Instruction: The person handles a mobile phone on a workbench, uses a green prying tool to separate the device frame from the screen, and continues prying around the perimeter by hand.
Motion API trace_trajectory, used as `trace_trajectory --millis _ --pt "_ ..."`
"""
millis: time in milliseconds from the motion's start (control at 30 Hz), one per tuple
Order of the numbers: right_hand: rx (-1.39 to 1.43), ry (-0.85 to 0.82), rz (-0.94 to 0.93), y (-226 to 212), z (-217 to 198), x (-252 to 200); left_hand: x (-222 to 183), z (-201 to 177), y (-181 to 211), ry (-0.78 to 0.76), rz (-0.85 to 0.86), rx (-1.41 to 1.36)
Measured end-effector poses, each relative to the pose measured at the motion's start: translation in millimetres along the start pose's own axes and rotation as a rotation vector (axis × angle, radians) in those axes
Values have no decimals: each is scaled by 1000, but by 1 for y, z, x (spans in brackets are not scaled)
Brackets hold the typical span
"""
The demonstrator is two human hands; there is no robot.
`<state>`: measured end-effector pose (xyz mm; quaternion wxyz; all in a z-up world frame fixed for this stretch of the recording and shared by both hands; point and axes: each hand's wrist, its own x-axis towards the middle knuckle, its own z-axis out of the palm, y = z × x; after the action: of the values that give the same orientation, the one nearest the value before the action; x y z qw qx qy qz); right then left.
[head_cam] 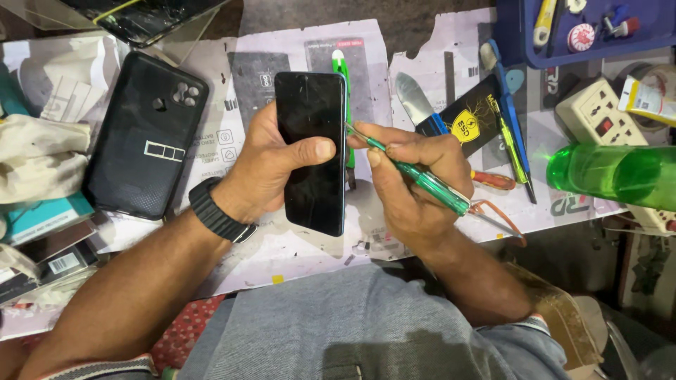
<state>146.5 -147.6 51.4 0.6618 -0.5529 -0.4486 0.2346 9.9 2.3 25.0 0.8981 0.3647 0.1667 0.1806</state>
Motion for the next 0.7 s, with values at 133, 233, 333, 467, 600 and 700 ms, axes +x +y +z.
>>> trace_trajectory --millis 133,233,333,467,600,700 --pt "-2 -7 -8 1 -2 1 -1 1 2 -6 -44 -17" --pt "-13 -9 -15 0 -2 1 1 0 -1 -17 22 17" --pt "-35 -3 -33 2 -1 1 1 -3 -3 42 -33 -99" --pt "26 -13 3 1 2 -2 0 -7 -1 46 -56 -192" --pt "-2 -29 2 4 1 -1 5 -1 5 61 114 -47" --pt "26 -51 27 7 0 -2 2 2 9 91 193 54"
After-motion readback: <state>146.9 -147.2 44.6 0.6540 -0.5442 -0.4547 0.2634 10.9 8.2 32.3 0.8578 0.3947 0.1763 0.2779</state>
